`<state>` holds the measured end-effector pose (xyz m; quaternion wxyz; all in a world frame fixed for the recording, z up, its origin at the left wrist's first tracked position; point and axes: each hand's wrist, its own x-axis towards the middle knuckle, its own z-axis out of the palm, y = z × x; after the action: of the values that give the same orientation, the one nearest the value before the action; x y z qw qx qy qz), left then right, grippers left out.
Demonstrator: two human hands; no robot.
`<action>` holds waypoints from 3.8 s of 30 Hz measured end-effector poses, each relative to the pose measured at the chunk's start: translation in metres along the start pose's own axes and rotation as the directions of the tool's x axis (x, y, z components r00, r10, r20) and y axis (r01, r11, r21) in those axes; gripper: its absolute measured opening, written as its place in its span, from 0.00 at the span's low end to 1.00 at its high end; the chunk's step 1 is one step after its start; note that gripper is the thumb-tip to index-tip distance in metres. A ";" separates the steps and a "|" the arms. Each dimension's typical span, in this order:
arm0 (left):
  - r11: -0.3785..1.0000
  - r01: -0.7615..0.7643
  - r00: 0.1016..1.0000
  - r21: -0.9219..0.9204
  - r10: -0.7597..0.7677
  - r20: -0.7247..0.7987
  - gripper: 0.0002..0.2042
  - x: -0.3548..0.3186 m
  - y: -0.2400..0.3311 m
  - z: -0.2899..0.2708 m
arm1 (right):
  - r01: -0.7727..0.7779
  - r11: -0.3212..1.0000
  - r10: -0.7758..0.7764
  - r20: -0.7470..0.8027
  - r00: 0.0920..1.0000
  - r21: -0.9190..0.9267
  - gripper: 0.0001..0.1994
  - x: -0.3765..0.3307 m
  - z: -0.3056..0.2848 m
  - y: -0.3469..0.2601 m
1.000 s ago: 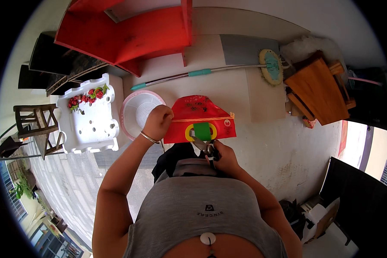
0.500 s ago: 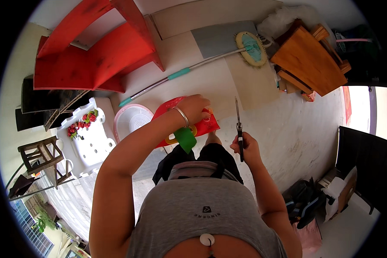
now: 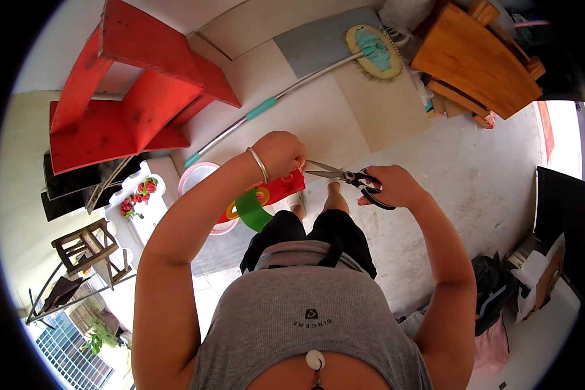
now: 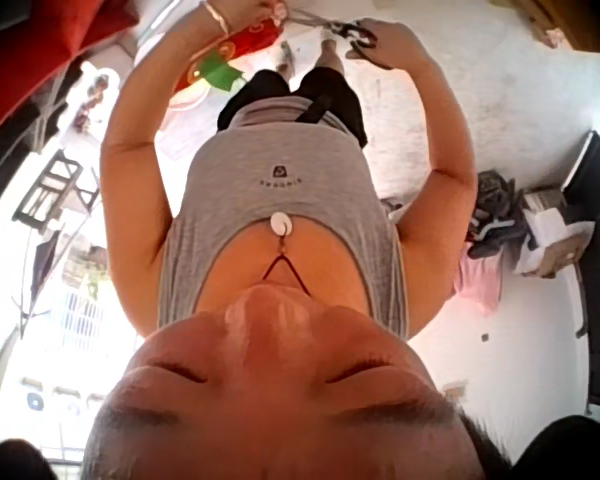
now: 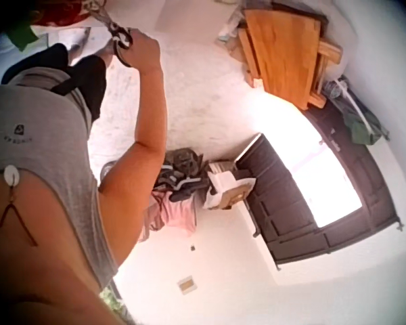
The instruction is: The person uses scissors to cut open a red package containing white grains. They then open the package and pour some of the contents into a pink plastic basin.
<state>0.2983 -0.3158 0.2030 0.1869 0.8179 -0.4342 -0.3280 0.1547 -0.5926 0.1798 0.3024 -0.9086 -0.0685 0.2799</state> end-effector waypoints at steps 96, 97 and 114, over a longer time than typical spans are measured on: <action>-0.686 -0.304 0.766 -0.661 -0.589 0.258 0.20 -0.108 0.070 0.102 | 0.600 0.787 -0.525 -0.358 0.772 0.141 0.16 0.029 0.086 -0.088; -0.652 -0.343 0.749 -0.676 -0.624 0.222 0.18 -0.104 0.070 0.111 | 0.578 0.793 -0.469 -0.412 0.781 0.193 0.17 0.023 0.087 -0.091; -0.577 -0.432 0.759 -0.694 -0.648 0.066 0.20 -0.112 0.062 0.149 | -0.134 0.112 0.281 0.098 0.955 0.985 0.06 0.055 0.111 -0.095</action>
<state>0.1122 -0.2597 0.1746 0.8604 0.2856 0.3259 -0.2681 0.1439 -0.4431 0.1366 0.7816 -0.5038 0.2753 0.2437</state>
